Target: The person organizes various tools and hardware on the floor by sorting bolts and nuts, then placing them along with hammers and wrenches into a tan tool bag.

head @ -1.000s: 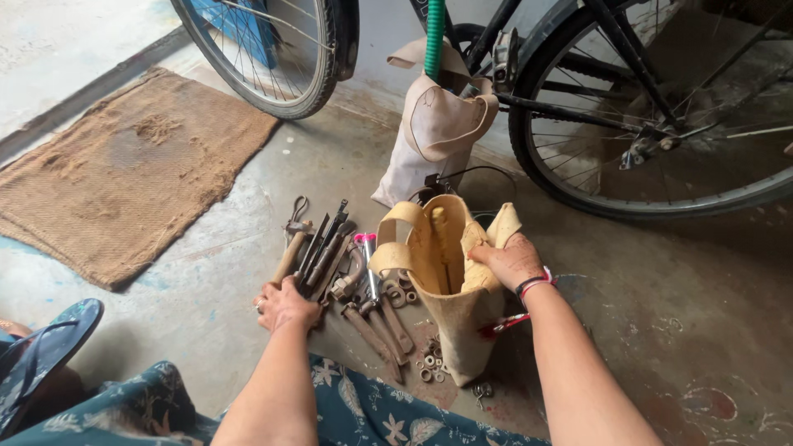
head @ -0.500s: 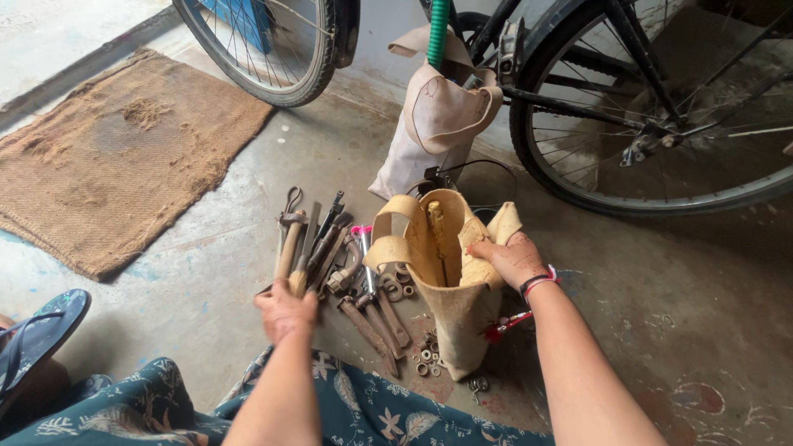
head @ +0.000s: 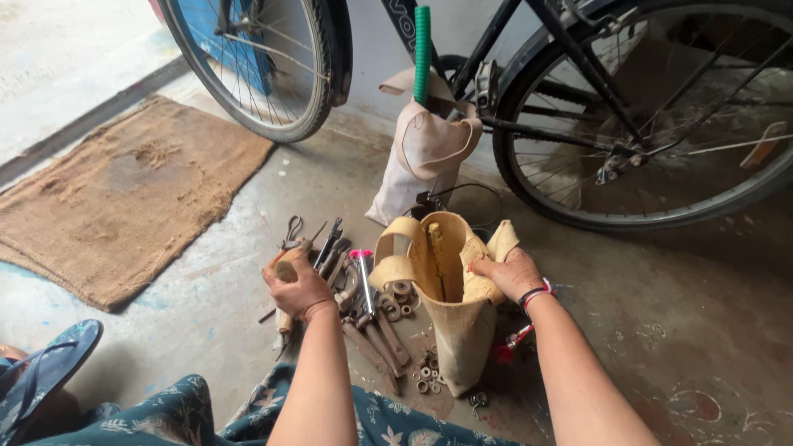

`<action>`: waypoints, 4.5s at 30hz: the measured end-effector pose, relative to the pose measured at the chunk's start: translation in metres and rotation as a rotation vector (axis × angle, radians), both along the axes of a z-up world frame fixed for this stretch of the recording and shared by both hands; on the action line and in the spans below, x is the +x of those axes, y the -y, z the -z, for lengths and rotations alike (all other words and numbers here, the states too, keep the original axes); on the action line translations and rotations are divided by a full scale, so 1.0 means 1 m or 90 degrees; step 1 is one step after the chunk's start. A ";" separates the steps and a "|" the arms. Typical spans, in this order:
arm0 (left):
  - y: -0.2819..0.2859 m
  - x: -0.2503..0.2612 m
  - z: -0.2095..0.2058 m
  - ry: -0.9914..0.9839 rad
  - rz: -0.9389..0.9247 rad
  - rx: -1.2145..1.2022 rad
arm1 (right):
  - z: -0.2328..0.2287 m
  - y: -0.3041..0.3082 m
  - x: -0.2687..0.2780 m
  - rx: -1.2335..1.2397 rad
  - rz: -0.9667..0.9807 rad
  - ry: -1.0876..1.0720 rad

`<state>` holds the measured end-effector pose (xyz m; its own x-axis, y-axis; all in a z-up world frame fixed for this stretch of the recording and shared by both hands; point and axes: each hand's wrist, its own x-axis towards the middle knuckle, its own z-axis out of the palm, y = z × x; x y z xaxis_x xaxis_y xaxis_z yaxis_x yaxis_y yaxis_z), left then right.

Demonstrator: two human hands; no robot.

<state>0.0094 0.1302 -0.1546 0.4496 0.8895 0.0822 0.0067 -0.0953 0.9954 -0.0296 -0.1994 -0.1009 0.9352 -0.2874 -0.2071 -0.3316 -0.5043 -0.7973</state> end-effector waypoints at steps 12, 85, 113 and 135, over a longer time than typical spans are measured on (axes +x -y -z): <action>0.017 0.054 -0.106 0.372 0.363 -0.216 | -0.013 0.011 -0.009 -0.083 0.012 0.026; -0.045 0.040 0.069 -0.389 0.341 -0.032 | 0.004 -0.024 0.009 0.019 -0.003 -0.032; 0.029 -0.023 -0.272 -0.572 0.929 0.637 | -0.017 0.073 0.012 0.122 0.154 0.014; 0.053 -0.057 -0.336 -0.713 0.873 0.889 | 0.008 0.112 0.017 0.078 0.205 0.092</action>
<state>-0.0476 0.0768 0.1811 0.8439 -0.2709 -0.4631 -0.3222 -0.9461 -0.0337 -0.0122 -0.3116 -0.1090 0.8233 -0.5524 -0.1306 -0.3372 -0.2908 -0.8954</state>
